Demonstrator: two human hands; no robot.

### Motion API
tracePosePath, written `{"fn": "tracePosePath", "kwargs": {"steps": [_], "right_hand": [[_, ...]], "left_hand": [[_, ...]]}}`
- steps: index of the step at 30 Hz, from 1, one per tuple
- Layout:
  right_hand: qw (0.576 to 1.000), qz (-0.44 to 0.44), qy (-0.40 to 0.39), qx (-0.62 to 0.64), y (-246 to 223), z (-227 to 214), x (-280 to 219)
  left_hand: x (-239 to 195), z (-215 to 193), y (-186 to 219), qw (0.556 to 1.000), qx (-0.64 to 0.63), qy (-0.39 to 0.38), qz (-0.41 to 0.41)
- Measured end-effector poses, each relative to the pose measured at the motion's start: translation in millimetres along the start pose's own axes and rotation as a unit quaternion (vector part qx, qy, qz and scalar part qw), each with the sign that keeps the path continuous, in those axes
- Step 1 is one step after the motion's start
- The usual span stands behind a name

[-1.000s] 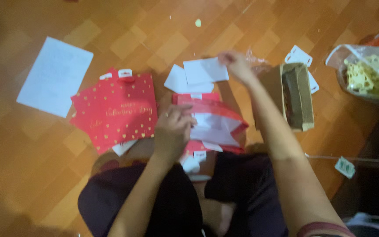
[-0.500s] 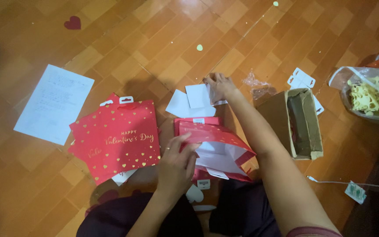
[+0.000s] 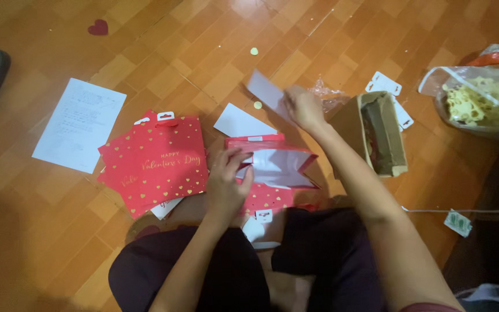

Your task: The person sits on the floor and assembles red Valentine's Day gift boxes. They insert white paper inserts into the boxes, fold the flaps, and stack the completed boxes. The person handles the boxes and inserts by hand without using tools.

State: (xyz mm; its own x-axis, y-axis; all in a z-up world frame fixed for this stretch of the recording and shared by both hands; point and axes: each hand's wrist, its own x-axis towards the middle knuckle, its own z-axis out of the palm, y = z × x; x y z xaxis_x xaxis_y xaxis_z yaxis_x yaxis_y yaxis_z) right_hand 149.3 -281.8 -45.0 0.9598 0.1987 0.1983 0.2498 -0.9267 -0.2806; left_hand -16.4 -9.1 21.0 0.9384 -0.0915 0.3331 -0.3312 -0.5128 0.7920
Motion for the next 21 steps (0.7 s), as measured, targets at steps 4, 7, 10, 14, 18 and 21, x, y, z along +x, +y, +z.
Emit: {"fn": "tracePosePath", "kwargs": {"steps": [4, 7, 10, 14, 18, 21], "right_hand": [[0.932, 0.056, 0.174, 0.312, -43.7, -72.1, -39.4], [0.889, 0.03, 0.172, 0.424, -74.7, -96.0, -98.2], [0.917, -0.011, 0.074, 0.391, -98.3, -90.9, -131.4], [0.944, -0.141, 0.097, 0.281, -97.1, -103.5, -152.2], [0.986, -0.133, 0.036, 0.096, -88.5, -120.3, -161.3], [0.988, -0.09, -0.106, -0.074, -84.1, -114.2, -163.1]], "left_hand": [[-5.7, 5.3, 4.0, 0.999, 0.018, 0.032, 0.031], [-9.8, 9.2, 5.1, 0.997, 0.055, 0.042, 0.033], [-14.9, 8.9, 0.7, 1.0, -0.001, 0.012, 0.028], [-21.5, 3.7, -7.6, 0.997, 0.017, -0.036, -0.063], [-26.3, -2.7, -4.2, 0.999, 0.003, -0.014, -0.04], [-28.8, -6.8, 7.2, 0.993, 0.062, -0.06, -0.086]]}}
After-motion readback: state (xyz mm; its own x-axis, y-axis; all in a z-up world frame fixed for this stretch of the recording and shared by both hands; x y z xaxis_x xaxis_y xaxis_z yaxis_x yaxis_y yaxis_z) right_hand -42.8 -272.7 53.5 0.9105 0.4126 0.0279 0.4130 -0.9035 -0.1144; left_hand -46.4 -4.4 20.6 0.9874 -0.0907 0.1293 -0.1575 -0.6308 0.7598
